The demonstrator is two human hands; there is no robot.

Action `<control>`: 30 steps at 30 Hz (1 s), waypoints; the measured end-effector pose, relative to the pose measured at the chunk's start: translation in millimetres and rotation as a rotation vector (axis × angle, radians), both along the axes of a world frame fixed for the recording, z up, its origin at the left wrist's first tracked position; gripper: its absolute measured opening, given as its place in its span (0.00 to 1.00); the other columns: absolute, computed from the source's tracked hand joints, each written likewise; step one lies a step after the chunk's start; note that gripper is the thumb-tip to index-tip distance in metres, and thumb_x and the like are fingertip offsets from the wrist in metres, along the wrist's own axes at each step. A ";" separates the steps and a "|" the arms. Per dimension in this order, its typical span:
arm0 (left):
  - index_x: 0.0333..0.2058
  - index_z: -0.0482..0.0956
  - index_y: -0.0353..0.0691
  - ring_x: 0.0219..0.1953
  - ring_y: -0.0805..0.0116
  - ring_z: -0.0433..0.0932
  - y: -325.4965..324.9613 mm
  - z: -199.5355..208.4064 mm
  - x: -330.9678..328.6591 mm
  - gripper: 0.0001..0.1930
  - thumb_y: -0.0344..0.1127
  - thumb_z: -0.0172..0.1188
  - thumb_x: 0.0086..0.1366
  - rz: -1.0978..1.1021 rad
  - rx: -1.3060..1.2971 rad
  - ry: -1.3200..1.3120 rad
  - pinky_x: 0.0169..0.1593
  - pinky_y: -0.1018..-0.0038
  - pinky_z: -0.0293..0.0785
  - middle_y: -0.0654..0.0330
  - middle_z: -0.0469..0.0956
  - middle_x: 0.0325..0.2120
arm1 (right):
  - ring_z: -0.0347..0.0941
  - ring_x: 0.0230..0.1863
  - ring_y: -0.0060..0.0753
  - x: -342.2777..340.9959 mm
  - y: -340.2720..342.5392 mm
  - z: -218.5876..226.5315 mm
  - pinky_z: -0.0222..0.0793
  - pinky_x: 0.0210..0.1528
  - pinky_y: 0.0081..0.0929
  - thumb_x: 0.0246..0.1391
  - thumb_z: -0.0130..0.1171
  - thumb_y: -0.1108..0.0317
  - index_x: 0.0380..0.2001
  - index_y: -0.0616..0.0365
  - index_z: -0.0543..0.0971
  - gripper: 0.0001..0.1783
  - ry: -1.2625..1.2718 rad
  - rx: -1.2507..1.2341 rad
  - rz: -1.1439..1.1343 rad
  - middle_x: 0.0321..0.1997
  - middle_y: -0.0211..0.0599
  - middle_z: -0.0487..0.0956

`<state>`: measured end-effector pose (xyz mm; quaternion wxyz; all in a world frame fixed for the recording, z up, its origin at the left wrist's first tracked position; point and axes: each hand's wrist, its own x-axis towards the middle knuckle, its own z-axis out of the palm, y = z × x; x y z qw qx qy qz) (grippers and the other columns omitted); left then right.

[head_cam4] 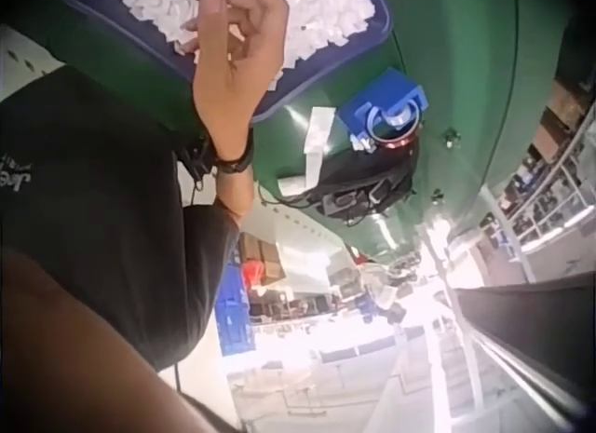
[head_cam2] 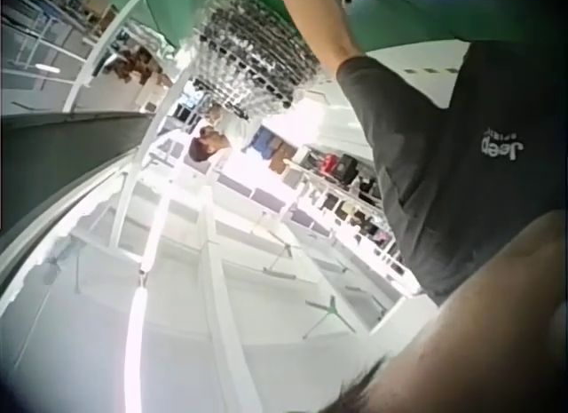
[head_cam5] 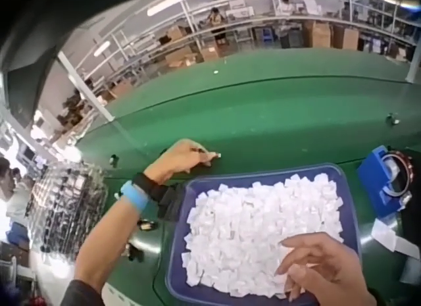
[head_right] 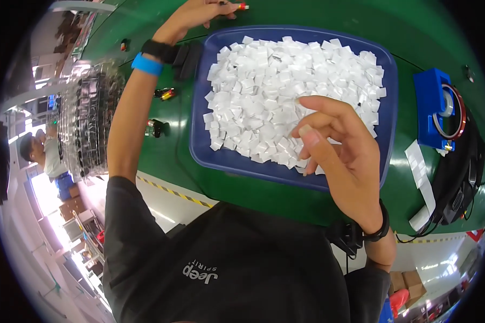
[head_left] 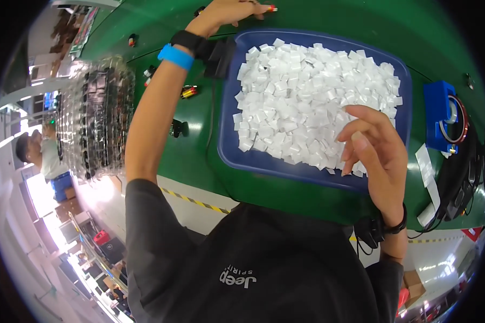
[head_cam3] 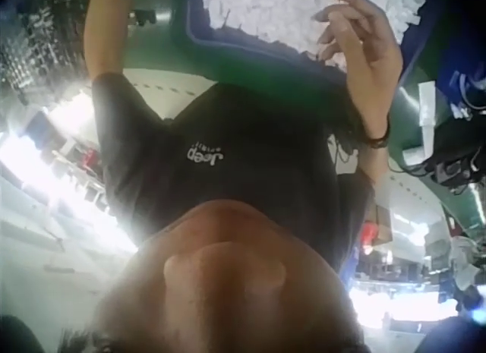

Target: The person is manually assembling small electronic motor and battery units on a factory production line.

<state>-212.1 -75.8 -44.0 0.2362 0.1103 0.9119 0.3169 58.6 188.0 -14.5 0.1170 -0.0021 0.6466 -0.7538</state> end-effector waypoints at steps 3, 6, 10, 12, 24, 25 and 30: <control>0.44 0.82 0.35 0.26 0.77 0.73 -70.5 -28.5 3.5 0.23 0.51 0.65 0.63 -0.142 -0.173 0.837 0.27 0.76 0.69 0.67 0.79 0.29 | 0.71 0.30 0.19 -3.1 -0.1 2.3 0.71 0.29 0.17 0.63 0.51 0.74 0.54 0.65 0.72 0.17 -0.013 0.019 0.010 0.38 0.36 0.78; 0.53 0.77 0.40 0.43 0.65 0.79 -86.3 8.6 50.4 0.19 0.37 0.64 0.64 -0.145 -0.090 0.694 0.45 0.72 0.75 0.55 0.81 0.43 | 0.74 0.34 0.18 -0.7 5.6 -4.4 0.70 0.30 0.15 0.60 0.59 0.75 0.50 0.61 0.76 0.15 0.002 0.055 -0.032 0.40 0.32 0.80; 0.53 0.77 0.40 0.43 0.63 0.79 -126.4 46.1 146.4 0.18 0.33 0.62 0.65 -0.143 -0.208 0.427 0.46 0.71 0.74 0.56 0.81 0.42 | 0.75 0.35 0.18 0.1 8.4 -2.8 0.69 0.33 0.15 0.58 0.61 0.76 0.46 0.60 0.78 0.12 0.026 0.148 0.022 0.40 0.32 0.81; 0.54 0.75 0.41 0.42 0.61 0.79 -141.3 38.8 174.2 0.18 0.31 0.62 0.65 -0.155 -0.289 0.397 0.46 0.71 0.74 0.58 0.81 0.44 | 0.75 0.35 0.18 -0.6 8.5 -3.3 0.70 0.33 0.16 0.57 0.61 0.76 0.45 0.60 0.79 0.11 0.031 0.145 0.030 0.40 0.32 0.81; 0.47 0.72 0.31 0.28 0.76 0.75 -8.8 68.1 204.3 0.15 0.40 0.49 0.75 0.162 0.792 -0.523 0.31 0.79 0.76 0.58 0.76 0.32 | 0.75 0.42 0.35 -5.5 10.9 5.4 0.71 0.36 0.25 0.43 0.70 0.78 0.39 0.58 0.83 0.16 0.664 0.472 0.052 0.44 0.39 0.80; 0.47 0.72 0.31 0.28 0.76 0.75 7.6 64.7 208.0 0.15 0.40 0.49 0.75 0.147 0.814 -0.533 0.31 0.79 0.76 0.58 0.76 0.32 | 0.74 0.43 0.38 -10.2 10.5 10.0 0.71 0.38 0.27 0.42 0.70 0.78 0.39 0.58 0.83 0.17 0.793 0.564 0.064 0.45 0.41 0.79; 0.43 0.72 0.31 0.23 0.80 0.69 62.7 43.4 209.1 0.16 0.43 0.47 0.76 0.075 0.918 -0.745 0.25 0.79 0.75 0.61 0.73 0.30 | 0.72 0.47 0.41 -15.7 21.4 -8.3 0.71 0.44 0.30 0.39 0.71 0.77 0.39 0.57 0.84 0.18 0.983 0.766 -0.103 0.50 0.44 0.77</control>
